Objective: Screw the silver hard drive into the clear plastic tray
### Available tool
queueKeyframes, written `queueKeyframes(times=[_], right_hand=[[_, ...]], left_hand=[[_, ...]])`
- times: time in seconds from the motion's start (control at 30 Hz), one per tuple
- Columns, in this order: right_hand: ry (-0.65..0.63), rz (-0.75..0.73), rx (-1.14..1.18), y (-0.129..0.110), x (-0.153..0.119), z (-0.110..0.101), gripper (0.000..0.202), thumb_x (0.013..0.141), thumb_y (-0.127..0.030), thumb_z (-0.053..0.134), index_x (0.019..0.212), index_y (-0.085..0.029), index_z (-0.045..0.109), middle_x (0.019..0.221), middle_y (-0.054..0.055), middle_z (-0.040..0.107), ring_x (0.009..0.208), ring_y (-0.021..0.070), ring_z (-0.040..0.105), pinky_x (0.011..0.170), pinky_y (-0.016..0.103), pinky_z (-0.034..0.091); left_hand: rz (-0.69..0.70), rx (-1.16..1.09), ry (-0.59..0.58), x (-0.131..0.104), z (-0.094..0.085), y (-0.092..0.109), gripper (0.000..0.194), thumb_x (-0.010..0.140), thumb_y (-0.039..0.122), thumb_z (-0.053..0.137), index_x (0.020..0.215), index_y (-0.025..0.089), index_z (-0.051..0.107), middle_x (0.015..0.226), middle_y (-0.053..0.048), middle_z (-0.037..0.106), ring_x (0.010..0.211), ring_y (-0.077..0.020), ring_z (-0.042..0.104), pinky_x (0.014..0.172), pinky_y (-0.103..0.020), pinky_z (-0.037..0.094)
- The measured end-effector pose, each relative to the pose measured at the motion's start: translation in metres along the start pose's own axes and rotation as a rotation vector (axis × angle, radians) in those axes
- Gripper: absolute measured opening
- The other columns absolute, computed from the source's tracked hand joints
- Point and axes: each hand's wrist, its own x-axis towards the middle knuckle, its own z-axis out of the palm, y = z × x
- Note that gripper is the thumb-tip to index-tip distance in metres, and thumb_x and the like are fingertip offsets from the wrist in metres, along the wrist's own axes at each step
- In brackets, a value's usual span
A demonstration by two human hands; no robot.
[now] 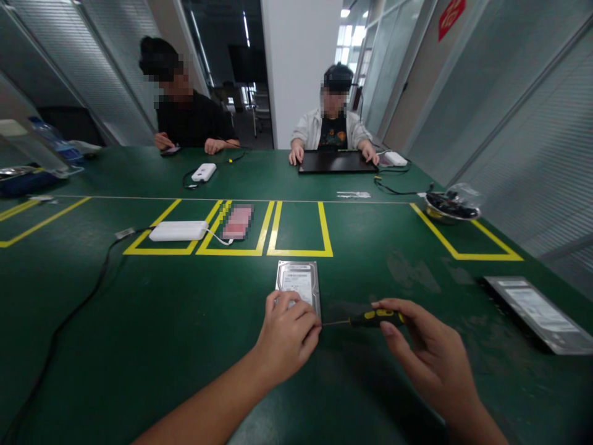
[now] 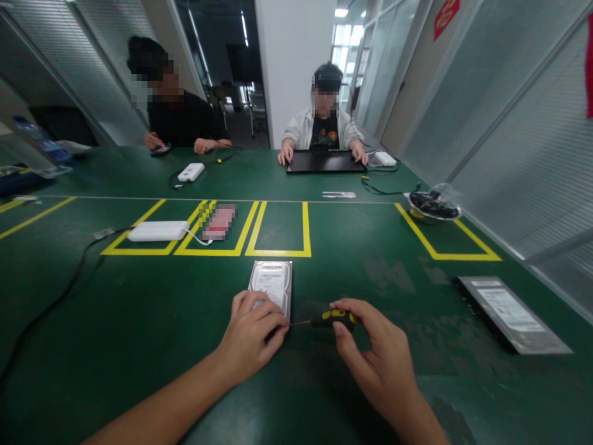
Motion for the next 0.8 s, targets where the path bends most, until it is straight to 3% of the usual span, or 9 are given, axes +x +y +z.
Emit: queueKeyframes(times=[0.27, 0.4, 0.53, 0.8], right_hand=[[-0.022, 0.0, 0.014, -0.003, 0.002, -0.002, 0.021, 0.093, -0.026, 0.057, 0.114, -0.022, 0.06, 0.103, 0.004, 0.069, 0.091, 0.0152, 0.068, 0.079, 0.024, 0.055], [-0.043, -0.053, 0.013, -0.011, 0.01, -0.004, 0.024, 0.094, -0.025, 0.057, 0.117, -0.022, 0.062, 0.108, 0.006, 0.064, 0.095, 0.0155, 0.065, 0.079, 0.024, 0.054], [-0.085, -0.13, 0.016, -0.021, 0.021, -0.004, 0.022, 0.094, -0.025, 0.059, 0.115, -0.019, 0.065, 0.101, 0.006, 0.06, 0.086, 0.0133, 0.063, 0.072, 0.021, 0.053], [-0.188, -0.246, 0.103, -0.04, 0.04, -0.004, 0.029, 0.089, -0.017, 0.065, 0.116, -0.018, 0.057, 0.099, 0.002, 0.065, 0.084, 0.0102, 0.062, 0.078, 0.019, 0.052]], left_hand=[[0.004, 0.007, 0.002, 0.0, -0.001, 0.0, 0.007, 0.088, 0.02, 0.061, 0.085, 0.022, 0.068, 0.09, -0.003, 0.07, 0.101, -0.0273, 0.051, 0.094, -0.051, 0.027], [0.004, 0.007, -0.001, 0.0, 0.0, 0.0, 0.007, 0.088, 0.02, 0.062, 0.086, 0.022, 0.068, 0.091, -0.003, 0.07, 0.102, -0.0274, 0.051, 0.094, -0.051, 0.026], [-0.002, 0.002, -0.002, -0.001, 0.001, -0.001, 0.004, 0.087, 0.021, 0.065, 0.087, 0.023, 0.068, 0.09, -0.001, 0.07, 0.102, -0.027, 0.05, 0.094, -0.05, 0.026], [-0.015, 0.001, -0.004, -0.001, 0.001, -0.001, 0.002, 0.086, 0.021, 0.066, 0.086, 0.023, 0.067, 0.091, 0.0, 0.07, 0.104, -0.027, 0.05, 0.095, -0.05, 0.026]])
